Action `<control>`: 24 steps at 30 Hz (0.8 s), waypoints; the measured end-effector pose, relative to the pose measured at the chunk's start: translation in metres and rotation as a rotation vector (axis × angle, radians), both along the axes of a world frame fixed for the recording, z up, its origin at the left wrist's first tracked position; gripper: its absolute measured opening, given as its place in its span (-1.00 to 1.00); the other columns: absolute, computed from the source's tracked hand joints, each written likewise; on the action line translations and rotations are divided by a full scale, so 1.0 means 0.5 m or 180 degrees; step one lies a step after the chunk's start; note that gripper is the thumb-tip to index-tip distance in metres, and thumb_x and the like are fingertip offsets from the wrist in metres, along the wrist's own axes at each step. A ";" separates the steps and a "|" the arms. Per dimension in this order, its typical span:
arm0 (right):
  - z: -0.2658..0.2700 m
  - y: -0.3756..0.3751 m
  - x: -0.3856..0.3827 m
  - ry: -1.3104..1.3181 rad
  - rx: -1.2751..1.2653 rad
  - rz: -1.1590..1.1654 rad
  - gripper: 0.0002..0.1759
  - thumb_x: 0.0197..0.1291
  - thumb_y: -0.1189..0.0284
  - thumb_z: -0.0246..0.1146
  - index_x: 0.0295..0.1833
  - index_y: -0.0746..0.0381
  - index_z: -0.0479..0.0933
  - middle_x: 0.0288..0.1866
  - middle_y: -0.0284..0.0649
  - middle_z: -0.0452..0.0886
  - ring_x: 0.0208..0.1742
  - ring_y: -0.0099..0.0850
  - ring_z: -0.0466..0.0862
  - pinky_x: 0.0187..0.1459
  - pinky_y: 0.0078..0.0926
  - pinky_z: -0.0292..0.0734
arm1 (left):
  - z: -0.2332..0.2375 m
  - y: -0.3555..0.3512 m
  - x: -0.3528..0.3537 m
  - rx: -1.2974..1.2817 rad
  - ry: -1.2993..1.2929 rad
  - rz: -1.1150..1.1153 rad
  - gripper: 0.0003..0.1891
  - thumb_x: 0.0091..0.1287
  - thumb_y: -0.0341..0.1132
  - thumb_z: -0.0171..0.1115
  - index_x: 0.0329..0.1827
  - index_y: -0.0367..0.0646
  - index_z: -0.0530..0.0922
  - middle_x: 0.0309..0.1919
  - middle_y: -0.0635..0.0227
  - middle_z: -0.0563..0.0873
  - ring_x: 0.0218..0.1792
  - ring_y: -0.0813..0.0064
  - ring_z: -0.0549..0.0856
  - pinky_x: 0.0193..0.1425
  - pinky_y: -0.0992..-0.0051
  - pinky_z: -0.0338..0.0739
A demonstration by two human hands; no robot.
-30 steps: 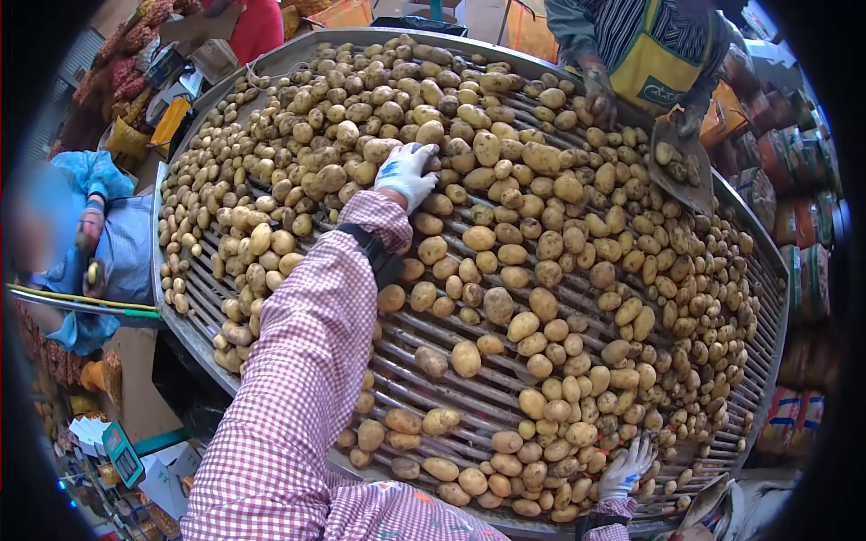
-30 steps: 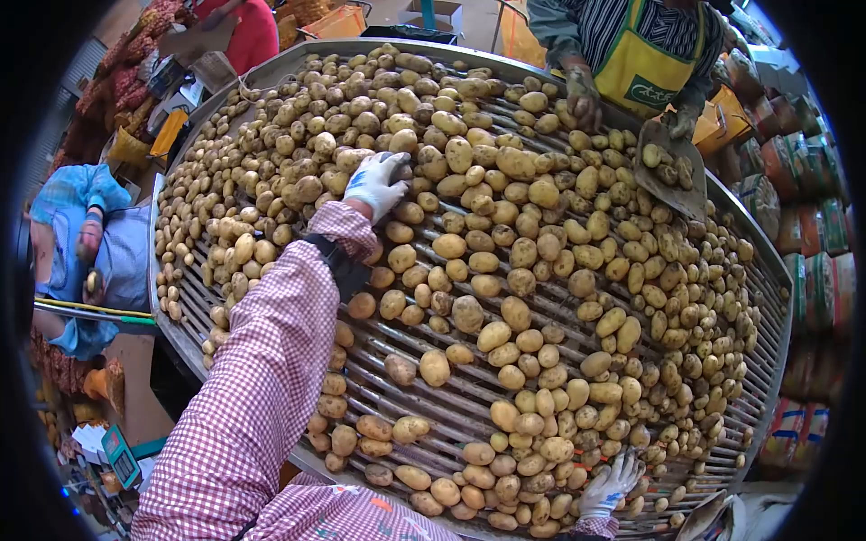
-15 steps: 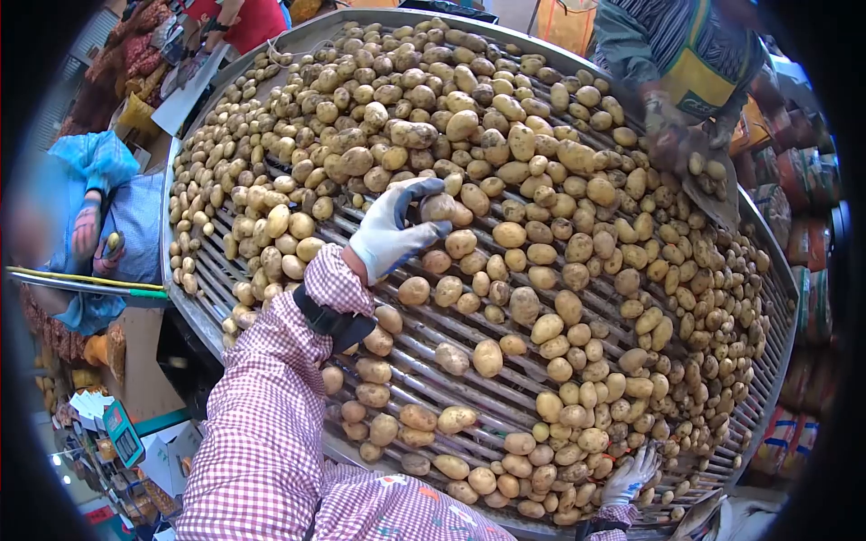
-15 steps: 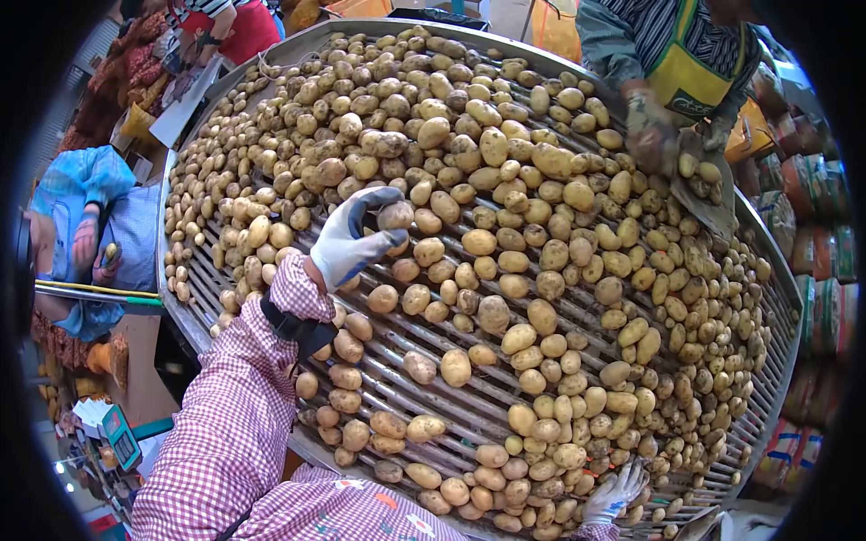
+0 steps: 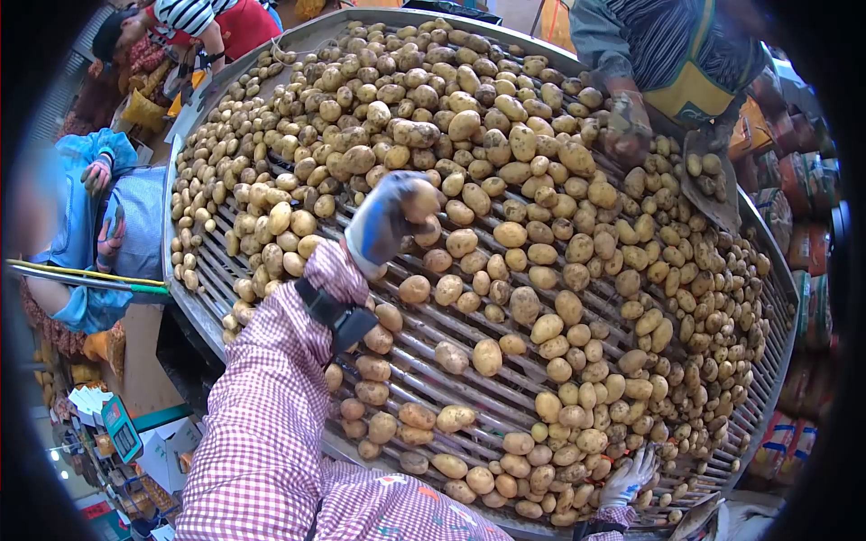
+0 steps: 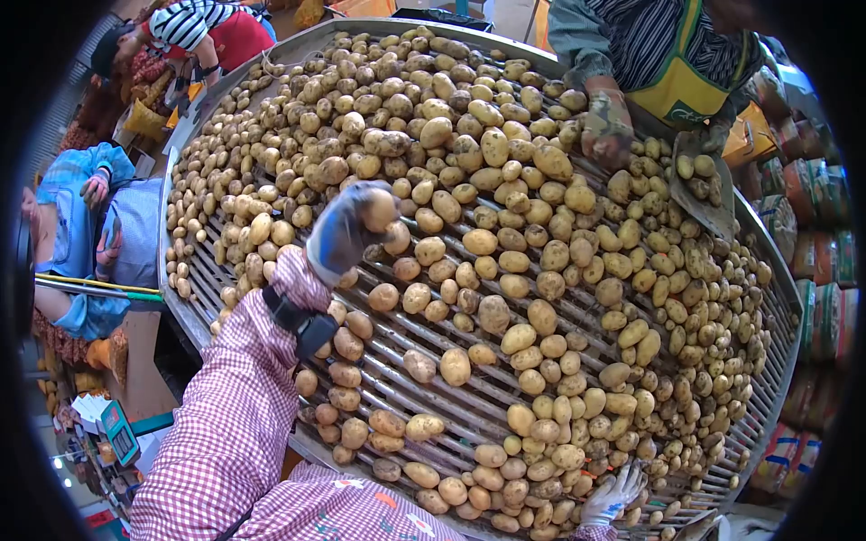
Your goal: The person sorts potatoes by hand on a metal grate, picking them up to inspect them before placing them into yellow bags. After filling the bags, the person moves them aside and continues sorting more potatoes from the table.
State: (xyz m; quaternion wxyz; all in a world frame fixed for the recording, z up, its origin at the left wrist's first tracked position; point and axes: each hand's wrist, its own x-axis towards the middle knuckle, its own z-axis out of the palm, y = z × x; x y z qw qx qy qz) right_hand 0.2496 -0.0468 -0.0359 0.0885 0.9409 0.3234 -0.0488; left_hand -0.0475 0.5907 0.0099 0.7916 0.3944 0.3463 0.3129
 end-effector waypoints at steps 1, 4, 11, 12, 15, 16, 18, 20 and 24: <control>-0.002 0.000 0.000 -0.0023 0.0051 -0.0002 -0.41 0.52 0.25 -0.09 0.49 0.35 0.39 0.59 0.12 0.31 0.62 0.14 0.22 0.64 0.22 -0.11 | -0.001 0.025 0.005 -0.0394 -0.0251 0.0247 -0.60 0.52 -0.04 0.20 0.18 -0.18 0.55 -0.09 0.25 0.73 -0.12 0.39 0.77 -0.06 0.31 0.76; -0.001 -0.002 -0.001 -0.0076 0.0019 0.0086 -0.42 0.51 0.24 -0.08 0.47 0.35 0.41 0.59 0.12 0.31 0.61 0.15 0.22 0.63 0.23 -0.10 | -0.039 0.147 0.020 0.0592 0.0664 0.0178 -0.68 0.45 -0.10 0.31 0.01 -0.19 0.63 -0.15 0.21 0.72 -0.22 0.37 0.76 -0.13 0.41 0.71; 0.022 0.030 -0.015 -0.0184 0.0093 0.0131 -0.48 0.48 0.32 -0.08 0.38 0.41 0.45 0.53 0.12 0.38 0.58 0.20 0.27 0.63 0.29 -0.03 | 0.011 0.229 0.102 0.3304 0.5007 -0.1185 -0.30 0.34 0.00 0.31 0.56 0.08 0.41 0.43 0.07 0.53 0.38 0.03 0.58 0.48 0.05 0.44; 0.020 0.028 -0.016 -0.0180 0.0100 0.0106 -0.47 0.48 0.32 -0.08 0.37 0.42 0.46 0.54 0.13 0.38 0.58 0.20 0.27 0.63 0.29 -0.03 | 0.025 0.226 0.108 0.3181 0.5013 -0.1200 -0.30 0.32 0.01 0.35 0.54 0.08 0.44 0.43 0.07 0.54 0.40 0.04 0.57 0.49 0.11 0.44; 0.025 0.031 -0.017 -0.0124 0.0157 0.0110 -0.47 0.47 0.32 -0.08 0.37 0.42 0.46 0.54 0.14 0.37 0.57 0.20 0.27 0.63 0.28 -0.03 | 0.012 0.218 0.089 0.3033 0.4489 -0.0964 -0.31 0.30 0.01 0.39 0.51 0.05 0.48 0.43 0.07 0.55 0.42 0.04 0.55 0.50 0.17 0.44; 0.028 0.035 -0.017 -0.0090 0.0201 0.0142 -0.46 0.46 0.32 -0.07 0.38 0.42 0.46 0.55 0.14 0.37 0.57 0.20 0.27 0.63 0.27 -0.03 | -0.011 0.211 0.074 0.3185 0.4064 -0.0625 -0.29 0.25 -0.08 0.49 0.47 -0.04 0.51 0.42 0.09 0.58 0.41 0.12 0.57 0.48 0.28 0.46; 0.031 0.037 -0.017 -0.0063 0.0189 0.0092 -0.46 0.45 0.32 -0.07 0.38 0.42 0.46 0.55 0.15 0.37 0.57 0.20 0.27 0.63 0.26 -0.03 | -0.041 0.183 0.042 0.2356 0.2563 -0.0483 -0.37 0.30 -0.30 0.50 0.44 -0.17 0.50 0.33 0.20 0.65 0.30 0.37 0.63 0.42 0.41 0.50; 0.030 0.039 -0.017 -0.0035 0.0184 0.0075 -0.45 0.44 0.32 -0.06 0.38 0.42 0.46 0.55 0.15 0.36 0.57 0.20 0.27 0.64 0.25 -0.04 | -0.030 0.098 0.006 0.1752 0.1499 -0.0297 -0.43 0.36 -0.37 0.45 0.43 -0.23 0.50 0.30 0.26 0.66 0.25 0.48 0.63 0.38 0.47 0.50; 0.025 0.031 -0.008 -0.0031 0.0227 0.0159 -0.47 0.47 0.33 -0.02 0.43 0.36 0.45 0.54 0.16 0.37 0.56 0.20 0.26 0.60 0.22 0.00 | 0.031 -0.075 -0.062 0.0654 0.0563 -0.0240 -0.45 0.43 -0.32 0.41 0.44 -0.25 0.47 0.22 0.36 0.68 0.12 0.57 0.65 0.21 0.56 0.55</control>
